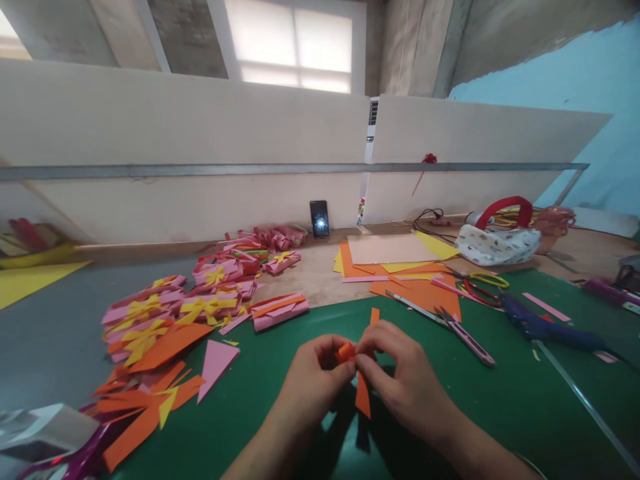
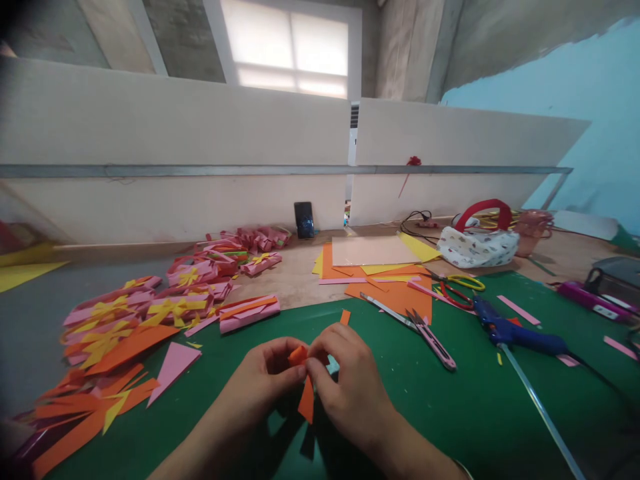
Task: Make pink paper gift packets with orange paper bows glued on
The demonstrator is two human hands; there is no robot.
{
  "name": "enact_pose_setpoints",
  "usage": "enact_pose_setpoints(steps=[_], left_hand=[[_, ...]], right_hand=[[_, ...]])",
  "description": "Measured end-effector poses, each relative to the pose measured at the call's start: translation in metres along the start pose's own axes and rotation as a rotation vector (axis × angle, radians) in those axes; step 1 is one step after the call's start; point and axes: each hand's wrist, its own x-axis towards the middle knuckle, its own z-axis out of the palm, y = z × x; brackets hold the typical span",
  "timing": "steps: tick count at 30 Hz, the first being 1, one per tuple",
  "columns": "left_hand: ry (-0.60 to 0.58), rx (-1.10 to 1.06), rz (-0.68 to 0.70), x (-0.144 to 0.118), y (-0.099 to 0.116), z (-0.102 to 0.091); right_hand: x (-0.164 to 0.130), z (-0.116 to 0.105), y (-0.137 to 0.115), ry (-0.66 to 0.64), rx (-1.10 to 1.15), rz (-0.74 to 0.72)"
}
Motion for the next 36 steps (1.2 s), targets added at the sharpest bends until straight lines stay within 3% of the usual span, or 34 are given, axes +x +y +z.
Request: enact_pose_setpoints(steps=[8, 15, 19, 21, 26, 32, 36], left_hand=[[0.051, 0.164, 0.118, -0.001, 0.002, 0.002], [0.072, 0.263, 0.146, 0.000, -0.001, 0.002], [0.142, 0.286, 0.173, 0.001, -0.003, 0.002], [0.171, 0.289, 0.177, 0.002, -0.002, 0.002], [0.169, 0.285, 0.173, 0.000, 0.000, 0.002], [0.067, 0.229, 0.134, -0.002, 0.000, 0.005], [0.070, 0.203, 0.127, -0.002, 0.002, 0.006]], right_hand=[[0.004, -0.002, 0.004, -0.077, 0.121, 0.180], [0.003, 0.000, 0.006, -0.066, 0.109, 0.152], [0.004, 0.001, 0.010, -0.001, 0.140, 0.240], [0.004, 0.002, 0.011, 0.019, 0.251, 0.325], [0.005, 0.006, 0.007, -0.167, 0.643, 0.508], [0.007, 0.009, 0.006, -0.157, 0.617, 0.496], [0.006, 0.009, 0.008, -0.165, 0.471, 0.424]])
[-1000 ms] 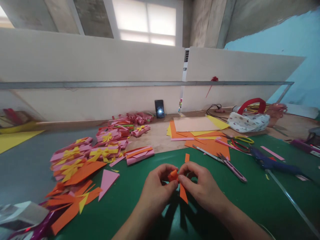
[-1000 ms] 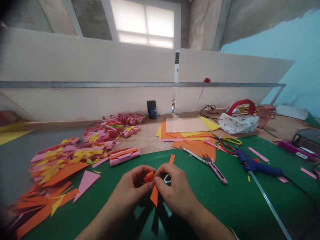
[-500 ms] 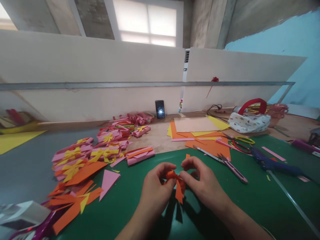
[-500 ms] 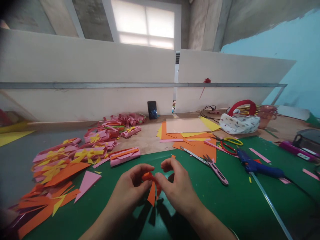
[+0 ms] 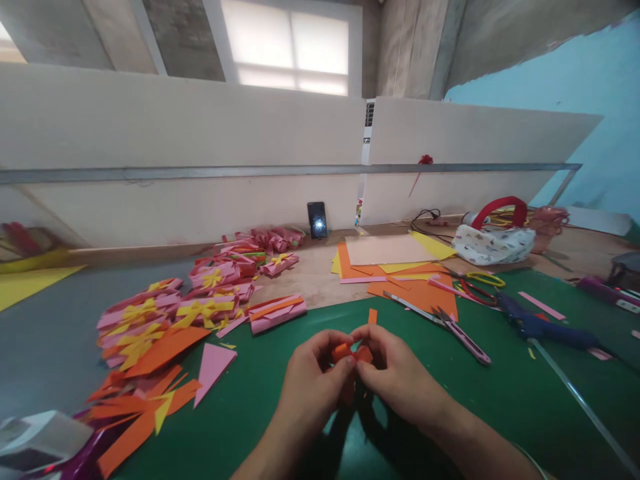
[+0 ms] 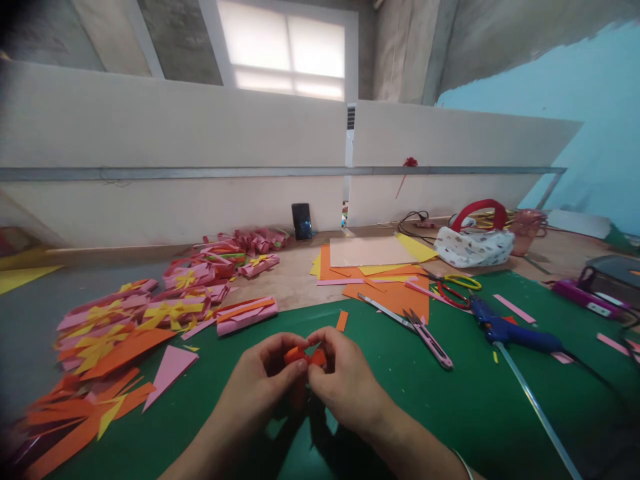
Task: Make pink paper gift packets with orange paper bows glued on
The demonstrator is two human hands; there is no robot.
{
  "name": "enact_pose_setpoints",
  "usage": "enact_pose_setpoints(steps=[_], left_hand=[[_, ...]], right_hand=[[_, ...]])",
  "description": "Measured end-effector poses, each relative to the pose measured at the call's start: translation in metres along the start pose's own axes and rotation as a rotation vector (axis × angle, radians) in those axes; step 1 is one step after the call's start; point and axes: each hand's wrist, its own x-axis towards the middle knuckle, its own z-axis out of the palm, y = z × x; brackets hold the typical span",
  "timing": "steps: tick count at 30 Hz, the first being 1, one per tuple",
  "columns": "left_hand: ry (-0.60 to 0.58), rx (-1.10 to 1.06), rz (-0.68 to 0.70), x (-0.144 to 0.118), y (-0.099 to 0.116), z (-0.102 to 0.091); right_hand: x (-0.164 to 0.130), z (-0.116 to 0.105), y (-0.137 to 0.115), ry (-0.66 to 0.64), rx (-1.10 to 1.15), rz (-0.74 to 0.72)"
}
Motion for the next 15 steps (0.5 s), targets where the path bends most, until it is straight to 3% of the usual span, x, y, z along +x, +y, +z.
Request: enact_pose_setpoints(steps=[5, 8, 11, 15], left_hand=[[0.038, -0.016, 0.004, 0.001, -0.002, -0.001], [0.040, -0.022, 0.005, 0.003, -0.004, -0.002], [0.042, -0.066, -0.006, 0.005, -0.007, -0.002], [0.014, -0.210, -0.066, 0.007, -0.010, -0.003]], right_hand=[[-0.004, 0.000, 0.001, 0.078, -0.362, -0.214], [-0.006, 0.000, 0.002, 0.109, -0.463, -0.267], [-0.007, -0.001, 0.002, 0.102, -0.418, -0.246], [-0.003, -0.002, 0.001, 0.084, -0.195, -0.080]])
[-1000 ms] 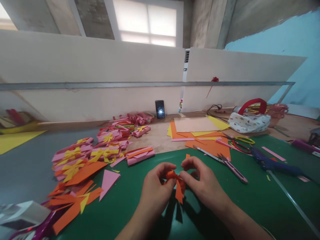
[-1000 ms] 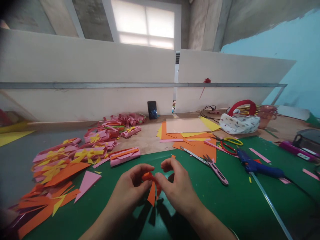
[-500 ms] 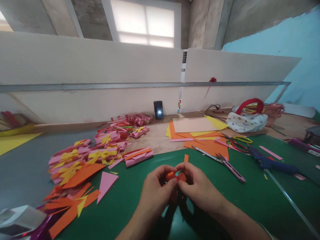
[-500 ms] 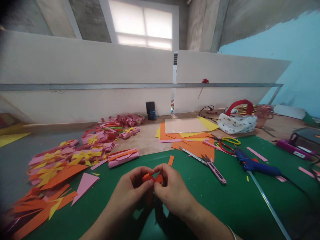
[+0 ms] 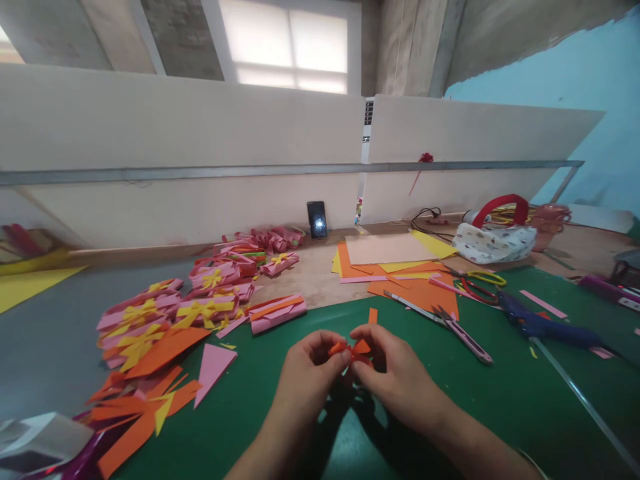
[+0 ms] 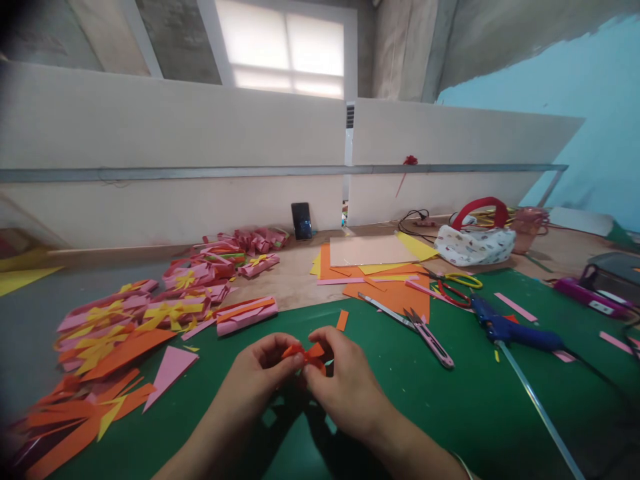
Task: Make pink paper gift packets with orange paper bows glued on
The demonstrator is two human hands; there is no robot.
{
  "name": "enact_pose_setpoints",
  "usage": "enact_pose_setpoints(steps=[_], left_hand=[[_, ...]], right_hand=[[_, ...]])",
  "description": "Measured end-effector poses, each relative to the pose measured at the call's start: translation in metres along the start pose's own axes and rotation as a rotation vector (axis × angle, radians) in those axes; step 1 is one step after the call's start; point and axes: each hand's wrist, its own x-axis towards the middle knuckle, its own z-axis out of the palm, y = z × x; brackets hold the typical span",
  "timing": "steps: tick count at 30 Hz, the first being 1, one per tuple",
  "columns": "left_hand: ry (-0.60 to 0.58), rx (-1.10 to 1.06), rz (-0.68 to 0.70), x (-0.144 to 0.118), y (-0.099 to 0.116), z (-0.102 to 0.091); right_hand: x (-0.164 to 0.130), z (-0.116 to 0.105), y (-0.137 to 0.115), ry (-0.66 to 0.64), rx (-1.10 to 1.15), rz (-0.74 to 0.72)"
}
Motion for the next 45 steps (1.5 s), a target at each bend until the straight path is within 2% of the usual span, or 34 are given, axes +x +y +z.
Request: enact_pose_setpoints(steps=[4, 10, 13, 15, 20, 27, 34, 37, 42, 45], left_hand=[[0.012, -0.064, -0.014, -0.003, -0.002, 0.000], [-0.040, -0.088, -0.057, -0.003, 0.001, 0.001], [-0.087, -0.073, -0.086, -0.002, 0.003, 0.001], [-0.089, -0.048, -0.085, -0.002, 0.003, 0.001], [-0.082, -0.021, -0.083, -0.003, 0.002, 0.001], [-0.047, -0.009, -0.056, -0.003, 0.005, 0.003], [-0.074, 0.048, -0.002, -0.003, 0.004, 0.004], [-0.055, 0.093, 0.024, -0.003, 0.004, 0.003], [-0.091, 0.124, 0.025, -0.007, 0.006, 0.006], [-0.095, 0.184, 0.086, -0.010, 0.006, 0.008]], right_hand=[[0.004, 0.000, 0.001, -0.044, 0.217, 0.147], [0.003, -0.002, -0.003, -0.081, 0.323, 0.165], [0.002, -0.003, -0.004, -0.106, 0.276, 0.162], [0.001, -0.003, -0.003, -0.093, 0.167, 0.133], [-0.003, -0.002, 0.001, 0.014, -0.195, -0.107], [-0.004, -0.002, 0.004, -0.020, -0.305, -0.178], [-0.006, -0.002, 0.003, -0.032, -0.309, -0.196], [-0.006, -0.004, 0.000, -0.061, -0.233, -0.141], [-0.003, -0.007, -0.003, -0.015, -0.055, -0.088], [-0.002, -0.008, -0.003, -0.006, -0.037, -0.085]])
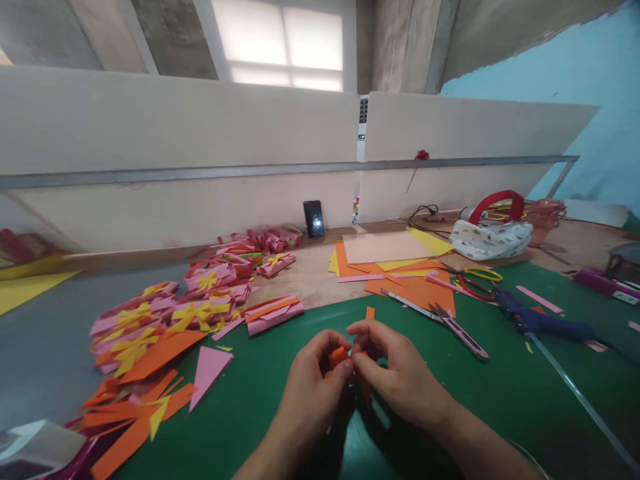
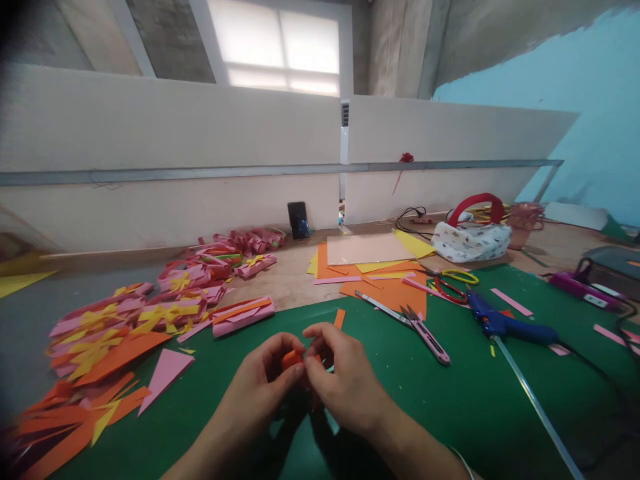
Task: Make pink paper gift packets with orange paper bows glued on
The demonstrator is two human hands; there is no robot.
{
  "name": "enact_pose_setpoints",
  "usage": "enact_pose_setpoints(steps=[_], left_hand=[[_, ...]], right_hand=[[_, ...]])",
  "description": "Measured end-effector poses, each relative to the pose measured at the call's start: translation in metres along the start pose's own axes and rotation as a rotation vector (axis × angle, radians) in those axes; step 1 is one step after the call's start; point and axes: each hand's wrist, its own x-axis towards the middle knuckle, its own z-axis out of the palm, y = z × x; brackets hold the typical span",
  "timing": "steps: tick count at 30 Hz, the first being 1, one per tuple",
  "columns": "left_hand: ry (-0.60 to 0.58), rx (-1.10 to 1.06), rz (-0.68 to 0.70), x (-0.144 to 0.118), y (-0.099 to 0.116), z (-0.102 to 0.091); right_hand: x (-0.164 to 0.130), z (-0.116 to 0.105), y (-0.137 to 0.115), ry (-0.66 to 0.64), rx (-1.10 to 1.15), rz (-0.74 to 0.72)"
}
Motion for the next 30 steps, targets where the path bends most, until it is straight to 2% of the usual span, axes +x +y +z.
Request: enact_pose_setpoints(steps=[8, 12, 17, 20, 23, 25, 27, 28, 30], left_hand=[[-0.009, 0.207, 0.124, -0.003, 0.001, 0.002], [-0.013, 0.125, 0.126, -0.003, 0.001, 0.003], [-0.015, 0.061, 0.092, -0.004, 0.003, 0.005], [-0.124, -0.038, 0.054, -0.004, 0.002, 0.005], [-0.316, -0.145, -0.031, -0.003, 0.000, 0.003], [-0.403, -0.105, -0.063, -0.004, 0.003, 0.003], [-0.352, 0.060, -0.050, -0.005, 0.012, 0.001], [-0.259, 0.175, -0.018, -0.006, 0.019, 0.001], [0.005, 0.394, 0.111, -0.011, 0.034, -0.002]], right_hand=[[0.000, -0.001, -0.004, 0.059, -0.107, -0.065], [-0.005, -0.002, -0.007, 0.129, -0.125, -0.102], [-0.015, -0.001, -0.006, 0.108, -0.117, -0.094], [-0.018, -0.004, -0.001, 0.083, 0.021, 0.008], [-0.022, -0.008, 0.005, 0.073, 0.199, 0.115], [-0.025, -0.011, 0.009, 0.068, 0.297, 0.165], [-0.029, -0.013, 0.011, 0.077, 0.347, 0.174], [-0.032, -0.013, 0.011, 0.094, 0.351, 0.159], [-0.039, -0.014, 0.008, 0.163, 0.306, 0.072]])
